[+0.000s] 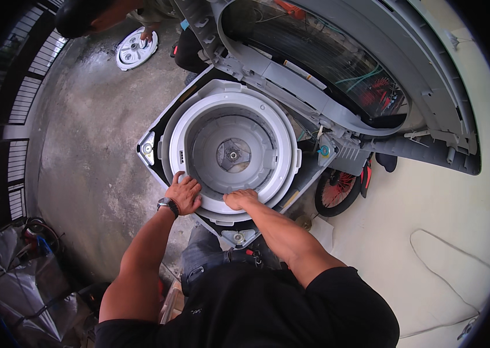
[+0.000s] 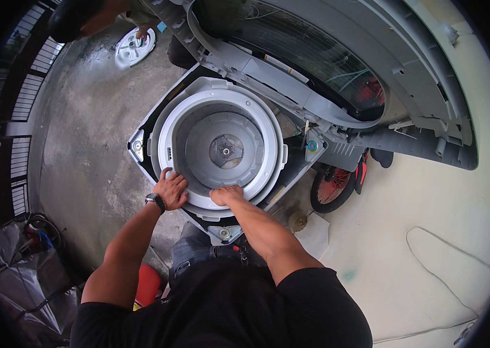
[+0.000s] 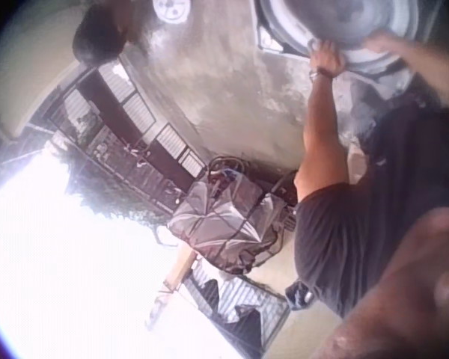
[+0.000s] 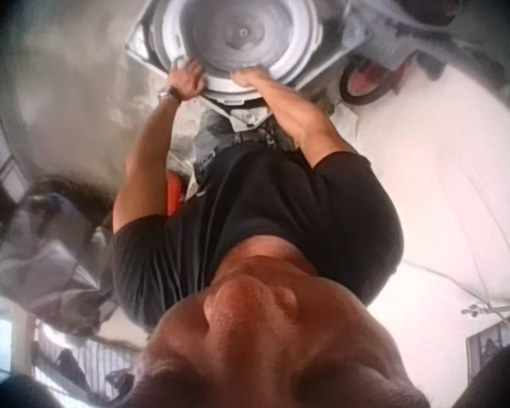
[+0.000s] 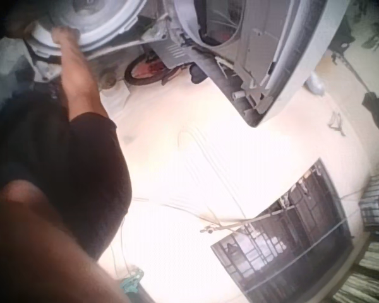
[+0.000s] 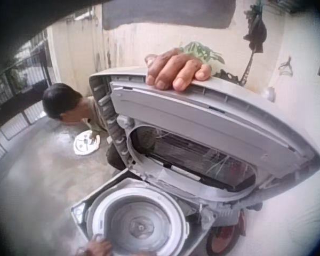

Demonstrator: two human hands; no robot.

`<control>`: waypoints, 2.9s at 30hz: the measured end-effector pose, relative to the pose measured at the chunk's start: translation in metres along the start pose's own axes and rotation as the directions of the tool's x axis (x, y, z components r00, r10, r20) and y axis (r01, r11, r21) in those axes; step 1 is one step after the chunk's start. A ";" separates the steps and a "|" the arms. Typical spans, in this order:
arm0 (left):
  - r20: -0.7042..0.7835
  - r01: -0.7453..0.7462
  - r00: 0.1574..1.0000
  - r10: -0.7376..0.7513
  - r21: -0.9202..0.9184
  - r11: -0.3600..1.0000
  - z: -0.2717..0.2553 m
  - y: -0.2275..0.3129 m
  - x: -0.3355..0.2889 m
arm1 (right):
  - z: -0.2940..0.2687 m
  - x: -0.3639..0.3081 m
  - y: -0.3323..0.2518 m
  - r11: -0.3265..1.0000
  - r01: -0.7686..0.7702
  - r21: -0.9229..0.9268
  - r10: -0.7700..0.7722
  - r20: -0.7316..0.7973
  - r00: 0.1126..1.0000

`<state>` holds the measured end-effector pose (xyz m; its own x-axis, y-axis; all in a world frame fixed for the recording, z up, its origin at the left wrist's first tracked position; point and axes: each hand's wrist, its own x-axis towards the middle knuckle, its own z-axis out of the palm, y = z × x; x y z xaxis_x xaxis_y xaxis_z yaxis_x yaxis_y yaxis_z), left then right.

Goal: The person disassembles the inner components of a washing machine by hand and with a screwdriver, removes the agitator plate, and uses a metal rod to pry or leverage internal components while another person assists.

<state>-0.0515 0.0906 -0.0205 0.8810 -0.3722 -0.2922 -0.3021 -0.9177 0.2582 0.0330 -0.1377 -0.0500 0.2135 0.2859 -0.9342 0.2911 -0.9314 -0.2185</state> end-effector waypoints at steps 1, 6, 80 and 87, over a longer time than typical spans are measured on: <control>0.066 0.015 0.998 -0.014 -0.011 1.000 -0.001 0.001 -0.001 | 0.003 -0.002 0.000 1.000 -0.006 0.006 0.006 0.000 1.000; 0.024 0.039 0.999 -0.039 -0.019 0.999 0.006 -0.003 -0.017 | 0.001 -0.016 -0.006 0.999 0.023 -0.032 -0.021 0.035 0.999; -0.082 0.746 0.047 -0.996 -0.660 0.089 0.041 -0.010 0.064 | -0.021 0.012 0.030 0.926 0.183 -0.331 -0.176 0.051 0.983; 0.104 0.379 -0.040 -0.994 -0.919 -0.111 0.056 0.158 0.053 | -0.030 0.026 0.039 0.918 0.120 -0.377 -0.115 0.036 0.993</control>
<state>-0.0732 -0.0817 -0.0465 0.2273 0.9122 -0.3408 0.7020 0.0890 0.7066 0.0782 -0.1596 -0.0740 0.1450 0.3827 -0.9124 0.6445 -0.7362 -0.2063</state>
